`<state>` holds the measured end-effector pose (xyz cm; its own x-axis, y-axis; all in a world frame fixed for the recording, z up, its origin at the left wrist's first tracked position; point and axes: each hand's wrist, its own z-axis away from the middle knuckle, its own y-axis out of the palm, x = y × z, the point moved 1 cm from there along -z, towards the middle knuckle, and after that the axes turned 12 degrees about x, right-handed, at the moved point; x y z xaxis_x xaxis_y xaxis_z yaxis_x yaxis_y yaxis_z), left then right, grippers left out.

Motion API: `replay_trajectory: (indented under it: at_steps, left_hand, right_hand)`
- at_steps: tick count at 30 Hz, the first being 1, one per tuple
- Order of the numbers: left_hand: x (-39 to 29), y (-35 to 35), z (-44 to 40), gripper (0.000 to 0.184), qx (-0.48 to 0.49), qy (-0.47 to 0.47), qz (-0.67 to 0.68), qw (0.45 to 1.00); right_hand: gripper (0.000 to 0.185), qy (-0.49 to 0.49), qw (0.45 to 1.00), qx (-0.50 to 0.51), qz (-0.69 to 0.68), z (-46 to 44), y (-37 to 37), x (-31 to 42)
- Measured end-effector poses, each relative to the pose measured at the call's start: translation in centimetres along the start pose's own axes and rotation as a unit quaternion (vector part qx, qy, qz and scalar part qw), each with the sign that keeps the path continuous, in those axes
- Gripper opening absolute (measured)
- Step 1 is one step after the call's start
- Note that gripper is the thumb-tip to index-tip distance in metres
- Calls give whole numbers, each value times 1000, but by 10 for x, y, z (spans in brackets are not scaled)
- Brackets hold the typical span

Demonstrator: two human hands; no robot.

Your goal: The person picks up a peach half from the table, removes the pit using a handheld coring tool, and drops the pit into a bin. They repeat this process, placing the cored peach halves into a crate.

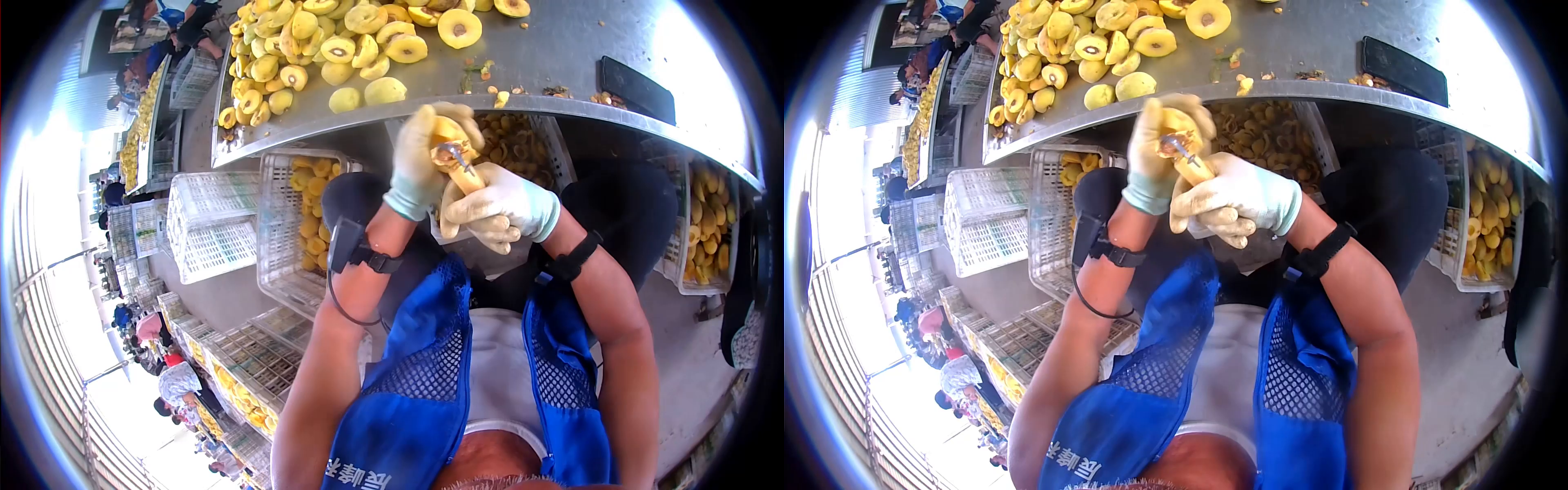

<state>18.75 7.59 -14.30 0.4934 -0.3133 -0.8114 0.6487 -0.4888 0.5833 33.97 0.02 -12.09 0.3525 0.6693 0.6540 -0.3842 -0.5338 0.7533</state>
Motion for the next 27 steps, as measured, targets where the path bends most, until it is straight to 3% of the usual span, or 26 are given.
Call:
replay_trajectory:
  at_steps: [1, 2, 3, 5, 7, 9, 15, 19, 21, 24, 27]
  left_hand:
    - [-10, 1, 1, 52, -39, 27, -42, 998]
    - [-30, -13, 5, 54, -64, 34, -171, 983]
    - [-55, -15, 15, 52, -49, 109, -425, 897]
    - [-97, -34, 34, 32, -150, 125, -591, 782]
    - [-126, -70, 52, 27, -216, -32, -672, 707]
    - [-146, -91, 62, 34, -209, -182, -791, 546]
    - [-137, -138, 11, 47, -153, -128, -798, 568]
    - [-119, -138, -46, 65, -117, -255, -823, 494]
    - [-123, -140, -59, 65, -98, -299, -795, 518]
    - [-122, -158, -58, 59, -92, -259, -794, 542]
    - [-121, -180, -46, 48, -105, -11, -688, 718]
  right_hand:
    - [25, -14, 1000, -20, 2, 2, 1, 0]
    - [26, -15, 999, -43, -9, 5, 1, 4]
    - [27, -15, 998, -65, -20, 7, 1, 8]
    - [29, -30, 993, -111, -20, 10, -4, 6]
    - [29, -37, 990, -132, -15, 10, -6, 5]
    - [29, -24, 987, -156, 2, 7, -1, 6]
    - [26, -23, 982, -188, 27, -2, 1, 8]
    - [27, -11, 978, -201, 50, -4, -2, 9]
    - [27, 4, 973, -223, 60, -5, -2, 9]
    - [27, 24, 969, -235, 77, -5, -5, 10]
    - [25, 23, 964, -249, 91, -4, -4, 11]
